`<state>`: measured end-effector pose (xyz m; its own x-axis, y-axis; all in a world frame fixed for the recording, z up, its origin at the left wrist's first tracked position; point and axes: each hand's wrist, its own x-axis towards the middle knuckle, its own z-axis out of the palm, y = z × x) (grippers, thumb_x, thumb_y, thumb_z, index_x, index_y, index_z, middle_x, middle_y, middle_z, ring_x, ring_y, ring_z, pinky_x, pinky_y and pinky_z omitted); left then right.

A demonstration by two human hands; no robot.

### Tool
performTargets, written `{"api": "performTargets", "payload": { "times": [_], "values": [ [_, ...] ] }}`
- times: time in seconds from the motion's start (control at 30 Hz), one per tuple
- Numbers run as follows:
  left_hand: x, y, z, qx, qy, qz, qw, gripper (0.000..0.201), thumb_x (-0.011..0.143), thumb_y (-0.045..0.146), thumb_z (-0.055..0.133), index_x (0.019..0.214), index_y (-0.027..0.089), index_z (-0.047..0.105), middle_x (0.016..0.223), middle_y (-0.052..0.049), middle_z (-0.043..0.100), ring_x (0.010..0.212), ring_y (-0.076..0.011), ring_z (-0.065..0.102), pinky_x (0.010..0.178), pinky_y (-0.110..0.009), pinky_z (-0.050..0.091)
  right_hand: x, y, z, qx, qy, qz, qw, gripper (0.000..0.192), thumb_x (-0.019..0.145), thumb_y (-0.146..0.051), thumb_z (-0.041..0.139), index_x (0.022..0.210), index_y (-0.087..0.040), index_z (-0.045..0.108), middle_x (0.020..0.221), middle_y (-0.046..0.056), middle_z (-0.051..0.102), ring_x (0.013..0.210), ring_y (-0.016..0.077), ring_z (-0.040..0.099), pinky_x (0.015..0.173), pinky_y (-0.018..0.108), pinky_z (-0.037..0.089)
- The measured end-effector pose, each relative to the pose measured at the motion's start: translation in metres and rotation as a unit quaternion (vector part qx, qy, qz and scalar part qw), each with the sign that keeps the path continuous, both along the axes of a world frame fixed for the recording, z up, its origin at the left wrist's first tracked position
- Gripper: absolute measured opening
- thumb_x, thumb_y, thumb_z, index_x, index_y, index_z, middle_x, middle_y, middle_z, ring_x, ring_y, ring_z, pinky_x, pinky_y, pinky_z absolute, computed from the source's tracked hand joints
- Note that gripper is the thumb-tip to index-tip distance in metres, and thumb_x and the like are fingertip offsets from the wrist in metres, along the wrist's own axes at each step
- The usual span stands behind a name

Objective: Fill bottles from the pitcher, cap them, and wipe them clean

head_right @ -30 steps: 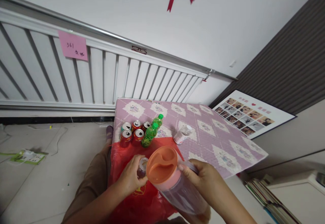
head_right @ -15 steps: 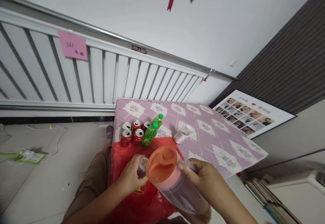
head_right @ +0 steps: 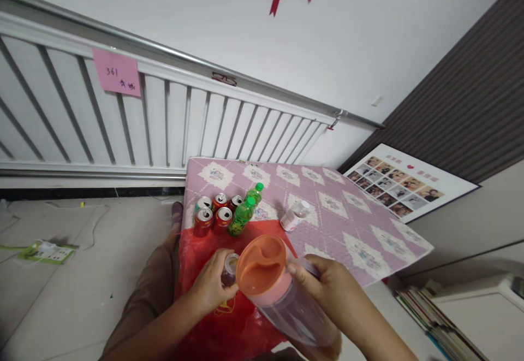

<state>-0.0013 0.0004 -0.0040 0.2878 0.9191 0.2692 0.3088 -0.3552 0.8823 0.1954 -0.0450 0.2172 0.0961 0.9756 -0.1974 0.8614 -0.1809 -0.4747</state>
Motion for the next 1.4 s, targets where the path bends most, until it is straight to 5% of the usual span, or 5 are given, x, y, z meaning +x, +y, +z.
{"api": "performTargets", "payload": {
  "times": [1.4],
  "values": [
    [-0.0001, -0.0002, 0.0004, 0.002, 0.002, -0.001, 1.0, 0.061, 0.065, 0.018, 0.07, 0.121, 0.017, 0.046, 0.121, -0.014, 0.059, 0.114, -0.0312, 0.058, 0.099, -0.05, 0.048, 0.0003, 0.0025, 0.001, -0.026, 0.024, -0.006, 0.999, 0.051, 0.071, -0.07, 0.058, 0.063, -0.019, 0.058, 0.06, 0.002, 0.058, 0.061, 0.0181, 0.05, 0.056, 0.028, 0.038]
  ]
}}
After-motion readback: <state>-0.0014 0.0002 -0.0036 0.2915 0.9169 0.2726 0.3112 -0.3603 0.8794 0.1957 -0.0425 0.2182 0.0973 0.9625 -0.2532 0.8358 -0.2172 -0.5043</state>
